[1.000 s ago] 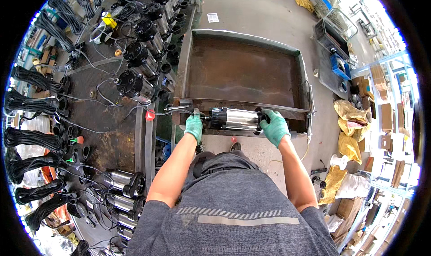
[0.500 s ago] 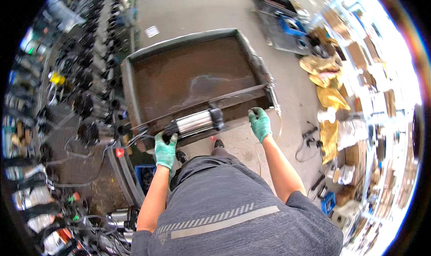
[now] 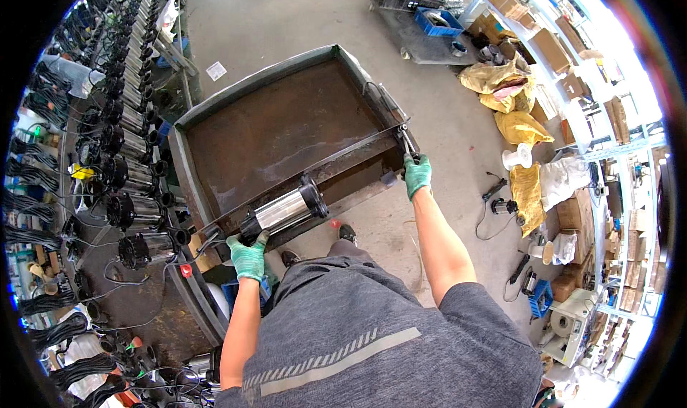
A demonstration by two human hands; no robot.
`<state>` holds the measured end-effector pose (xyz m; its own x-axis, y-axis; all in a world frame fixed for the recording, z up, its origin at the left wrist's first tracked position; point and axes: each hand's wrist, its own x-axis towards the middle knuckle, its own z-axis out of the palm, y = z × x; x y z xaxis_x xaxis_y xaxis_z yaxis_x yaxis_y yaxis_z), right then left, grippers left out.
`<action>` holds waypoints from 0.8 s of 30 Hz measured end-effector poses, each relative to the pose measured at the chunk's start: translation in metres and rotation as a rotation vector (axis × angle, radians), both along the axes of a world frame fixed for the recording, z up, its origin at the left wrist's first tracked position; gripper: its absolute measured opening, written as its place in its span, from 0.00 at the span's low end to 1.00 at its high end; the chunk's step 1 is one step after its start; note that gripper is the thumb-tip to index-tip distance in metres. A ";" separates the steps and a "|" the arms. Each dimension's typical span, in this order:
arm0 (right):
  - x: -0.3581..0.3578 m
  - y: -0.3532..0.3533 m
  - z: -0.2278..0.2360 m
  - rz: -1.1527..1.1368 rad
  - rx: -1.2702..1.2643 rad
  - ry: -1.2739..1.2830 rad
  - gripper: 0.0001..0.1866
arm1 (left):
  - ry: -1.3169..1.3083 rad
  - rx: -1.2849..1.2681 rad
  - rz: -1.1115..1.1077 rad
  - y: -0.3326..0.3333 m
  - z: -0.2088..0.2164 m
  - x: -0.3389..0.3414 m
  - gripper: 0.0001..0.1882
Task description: The person puts on green gloves and repeatedly picks up cylindrical submersible pumps from a rack. They place each pump into a metal tray filled with water, briefly submerge it, and then remove it to return it to the rack. This process is repeated for multiple units in a testing or inspection workflow.
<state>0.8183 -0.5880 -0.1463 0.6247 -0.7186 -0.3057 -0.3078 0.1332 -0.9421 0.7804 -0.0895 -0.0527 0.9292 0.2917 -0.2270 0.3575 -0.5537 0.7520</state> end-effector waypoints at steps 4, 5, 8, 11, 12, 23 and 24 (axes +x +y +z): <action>0.013 0.023 0.040 -0.085 0.199 -0.081 0.05 | 0.026 0.066 -0.001 0.010 -0.014 -0.001 0.39; 0.010 0.028 0.049 0.010 0.183 -0.138 0.04 | 0.016 0.068 -0.003 0.011 -0.020 0.000 0.39; -0.011 0.064 0.086 0.360 0.163 -0.126 0.10 | -0.009 0.112 -0.034 0.014 -0.020 -0.003 0.41; -0.023 0.092 0.084 0.721 0.185 -0.138 0.12 | -0.023 0.089 -0.064 0.010 -0.013 -0.002 0.41; -0.024 0.101 0.087 0.798 0.204 -0.036 0.12 | -0.028 0.080 -0.065 0.010 -0.015 -0.002 0.40; -0.004 0.138 0.093 1.018 0.101 0.066 0.10 | 0.006 0.082 -0.049 0.007 -0.008 -0.001 0.42; -0.005 0.136 0.094 1.018 0.107 0.057 0.10 | 0.009 0.081 -0.050 0.005 -0.004 0.000 0.42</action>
